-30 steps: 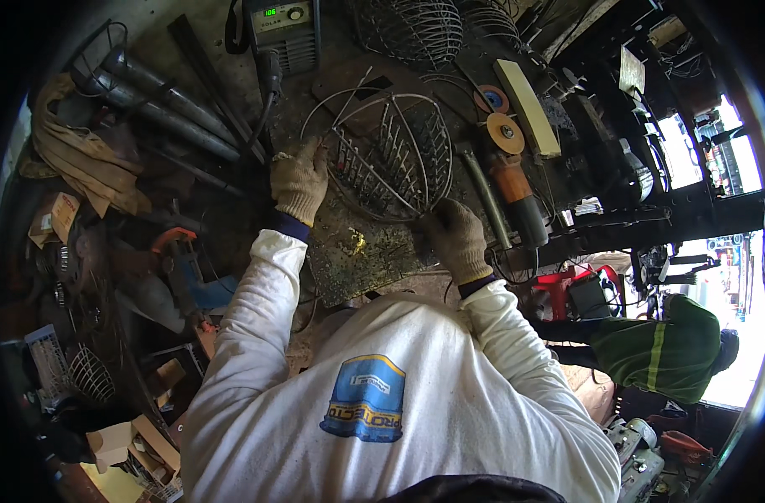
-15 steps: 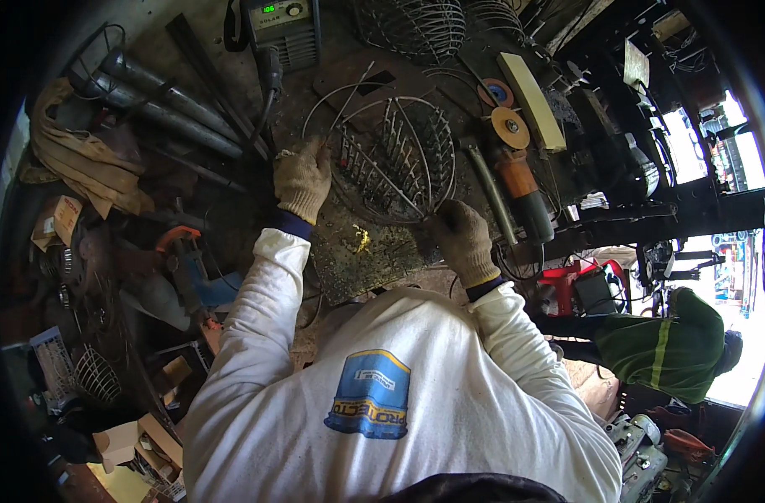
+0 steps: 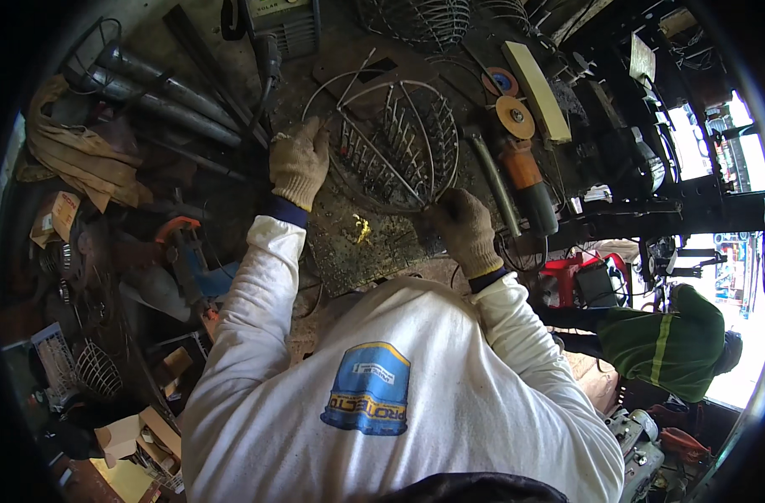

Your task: The person assembles a curved metal structure by arranging thin metal rods on a plate and joining them using a welding torch.

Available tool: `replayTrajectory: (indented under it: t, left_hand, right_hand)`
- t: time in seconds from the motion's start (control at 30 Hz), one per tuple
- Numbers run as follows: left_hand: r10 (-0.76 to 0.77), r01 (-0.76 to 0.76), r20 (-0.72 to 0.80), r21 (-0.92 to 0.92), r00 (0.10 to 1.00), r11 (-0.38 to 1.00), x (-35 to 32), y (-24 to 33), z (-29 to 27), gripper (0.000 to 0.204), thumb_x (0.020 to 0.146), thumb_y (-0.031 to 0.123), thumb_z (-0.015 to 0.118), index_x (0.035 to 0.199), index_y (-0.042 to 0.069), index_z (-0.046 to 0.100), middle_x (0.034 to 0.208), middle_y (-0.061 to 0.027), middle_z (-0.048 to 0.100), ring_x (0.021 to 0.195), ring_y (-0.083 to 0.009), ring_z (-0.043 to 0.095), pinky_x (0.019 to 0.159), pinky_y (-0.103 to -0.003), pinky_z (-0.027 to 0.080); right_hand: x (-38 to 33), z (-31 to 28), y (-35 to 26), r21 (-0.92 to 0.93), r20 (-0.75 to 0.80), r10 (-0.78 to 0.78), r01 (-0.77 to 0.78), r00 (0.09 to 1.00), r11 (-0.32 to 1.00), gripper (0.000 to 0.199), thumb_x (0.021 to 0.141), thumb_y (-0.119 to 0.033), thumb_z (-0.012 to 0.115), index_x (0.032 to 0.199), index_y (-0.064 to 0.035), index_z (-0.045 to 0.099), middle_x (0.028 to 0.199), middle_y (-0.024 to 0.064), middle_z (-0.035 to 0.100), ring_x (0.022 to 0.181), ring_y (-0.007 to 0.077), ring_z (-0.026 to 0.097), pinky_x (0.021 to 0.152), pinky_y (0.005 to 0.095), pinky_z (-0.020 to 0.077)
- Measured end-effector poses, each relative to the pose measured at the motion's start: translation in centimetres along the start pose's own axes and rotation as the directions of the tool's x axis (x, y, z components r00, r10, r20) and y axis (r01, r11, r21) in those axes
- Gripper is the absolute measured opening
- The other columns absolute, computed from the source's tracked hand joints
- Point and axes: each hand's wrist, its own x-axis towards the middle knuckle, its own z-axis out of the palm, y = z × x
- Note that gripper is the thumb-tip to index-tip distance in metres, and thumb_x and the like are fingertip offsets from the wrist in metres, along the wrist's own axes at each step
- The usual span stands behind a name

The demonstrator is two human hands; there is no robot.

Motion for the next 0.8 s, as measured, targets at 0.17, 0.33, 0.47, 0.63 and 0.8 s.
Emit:
replayTrajectory:
  t: [0.17, 0.33, 0.47, 0.63, 0.8]
  left_hand:
    - [-0.045, 0.043, 0.082, 0.023, 0.996, 0.999, -0.5, 0.1, 0.2, 0.030, 0.102, 0.037, 0.061, 0.117, 0.014, 0.074, 0.092, -0.0155, 0.077, 0.084, -0.0386, 0.073, 0.077, -0.048, 0.057]
    - [-0.007, 0.005, 0.054, 0.036, 0.999, 0.999, -0.1, 0.5, -0.7, 0.030, 0.102, 0.038, 0.062, 0.119, 0.017, 0.074, 0.095, -0.0156, 0.077, 0.085, -0.0392, 0.074, 0.075, -0.049, 0.058]
    - [-0.021, 0.021, 0.047, 0.011, 0.999, 1.000, 0.2, 0.8, -0.9, 0.029, 0.101, 0.037, 0.062, 0.119, 0.018, 0.074, 0.097, -0.0155, 0.078, 0.086, -0.0399, 0.074, 0.077, -0.049, 0.059]
    - [0.012, -0.012, 0.003, -0.013, 1.000, 1.000, 0.6, 0.2, -0.3, 0.028, 0.100, 0.036, 0.064, 0.116, 0.016, 0.075, 0.097, -0.0160, 0.077, 0.087, -0.0399, 0.074, 0.077, -0.049, 0.059]
    - [-0.129, 0.125, 0.149, 0.039, 0.980, 0.991, 1.4, 1.7, -1.0, 0.026, 0.099, 0.033, 0.065, 0.112, 0.013, 0.075, 0.096, -0.0168, 0.077, 0.089, -0.0399, 0.074, 0.077, -0.050, 0.059]
  right_hand:
    - [0.1, -0.2, -0.1, 0.003, 0.006, 0.065, -0.065, 0.998, 0.998, 0.029, 0.089, -0.031, 0.077, 0.100, -0.0046, 0.071, 0.088, 0.0130, 0.076, 0.085, 0.0289, 0.076, 0.077, 0.0408, 0.0578]
    - [0.7, 0.1, 0.5, -0.013, -0.001, 0.043, -0.043, 0.999, 0.999, 0.030, 0.090, -0.033, 0.076, 0.100, -0.0050, 0.072, 0.089, 0.0164, 0.075, 0.089, 0.0334, 0.075, 0.079, 0.0438, 0.0568]
    - [0.8, -0.1, 0.0, -0.174, 0.001, 0.037, -0.036, 0.999, 0.984, 0.033, 0.090, -0.036, 0.076, 0.101, -0.0053, 0.072, 0.090, 0.0182, 0.074, 0.092, 0.0376, 0.073, 0.081, 0.0466, 0.0556]
    - [0.8, 0.0, -0.6, -0.149, -0.031, 0.014, -0.018, 0.999, 0.989, 0.034, 0.091, -0.039, 0.073, 0.099, -0.0057, 0.072, 0.091, 0.0179, 0.074, 0.094, 0.0379, 0.073, 0.082, 0.0474, 0.0551]
    - [0.9, -0.2, -1.5, -0.154, 0.012, 0.091, -0.088, 0.996, 0.984, 0.033, 0.092, -0.038, 0.072, 0.099, -0.0050, 0.072, 0.089, 0.0170, 0.075, 0.091, 0.0368, 0.074, 0.082, 0.0465, 0.0557]
